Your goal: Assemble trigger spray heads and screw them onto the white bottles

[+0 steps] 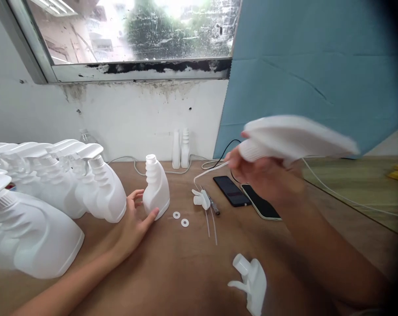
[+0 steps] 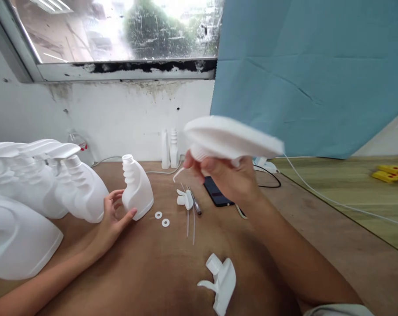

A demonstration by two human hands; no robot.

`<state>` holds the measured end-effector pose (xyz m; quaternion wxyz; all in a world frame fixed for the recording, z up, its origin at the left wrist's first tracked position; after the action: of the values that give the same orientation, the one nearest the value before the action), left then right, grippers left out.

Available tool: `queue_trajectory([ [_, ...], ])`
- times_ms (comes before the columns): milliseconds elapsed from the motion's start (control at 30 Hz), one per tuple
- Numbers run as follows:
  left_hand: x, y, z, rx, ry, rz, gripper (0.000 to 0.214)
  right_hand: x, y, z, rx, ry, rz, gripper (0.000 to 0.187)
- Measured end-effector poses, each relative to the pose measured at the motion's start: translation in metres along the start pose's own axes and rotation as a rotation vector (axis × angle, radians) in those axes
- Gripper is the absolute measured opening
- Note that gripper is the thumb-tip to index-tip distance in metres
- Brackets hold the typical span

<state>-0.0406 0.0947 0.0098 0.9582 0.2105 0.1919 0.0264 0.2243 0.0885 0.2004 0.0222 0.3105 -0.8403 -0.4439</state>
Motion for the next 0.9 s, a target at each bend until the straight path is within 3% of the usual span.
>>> queue_trajectory([
  [100, 0.01, 0.005, -0.015, -0.031, -0.04, -0.055, 0.072, -0.02, 0.002, -0.012, -0.05, 0.043, 0.134, 0.036],
  [167, 0.011, 0.008, -0.012, 0.001, -0.048, -0.06, 0.074, -0.028, 0.004, -0.017, -0.066, 0.076, 0.179, 0.035],
  [300, -0.002, 0.018, 0.021, 0.142, -0.052, 0.015, 0.063, -0.037, 0.003, -0.024, -0.074, 0.065, 0.243, 0.034],
  [467, -0.011, 0.039, 0.063, 0.236, 0.005, 0.068, 0.066, -0.045, 0.0, -0.033, -0.081, 0.022, 0.274, 0.032],
  [567, -0.011, 0.047, 0.086, 0.31, 0.178, 0.088, 0.069, -0.047, -0.002, -0.041, -0.096, -0.04, 0.271, 0.027],
  [700, -0.011, 0.042, 0.121, 0.524, 0.504, 0.152, 0.071, -0.047, -0.002, -0.045, -0.124, -0.041, 0.266, 0.028],
  [800, -0.013, 0.041, 0.129, 0.578, 0.59, 0.164, 0.071, -0.048, -0.001, -0.041, -0.115, -0.004, 0.278, 0.031],
  [900, -0.017, 0.052, 0.119, 0.494, 0.482, 0.145, 0.076, -0.048, 0.0, -0.036, -0.107, 0.012, 0.287, 0.033],
])
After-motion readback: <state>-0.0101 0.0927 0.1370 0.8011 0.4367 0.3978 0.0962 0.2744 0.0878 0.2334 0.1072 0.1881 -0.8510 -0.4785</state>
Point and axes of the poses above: each hand's wrist, its own y-axis towards the middle knuckle, its own x-axis out of the palm, z = x × y, the point moved 10 cm from there along y, towards the middle knuckle, and after that the axes turned 12 degrees about -z, right-handed, at the moved point
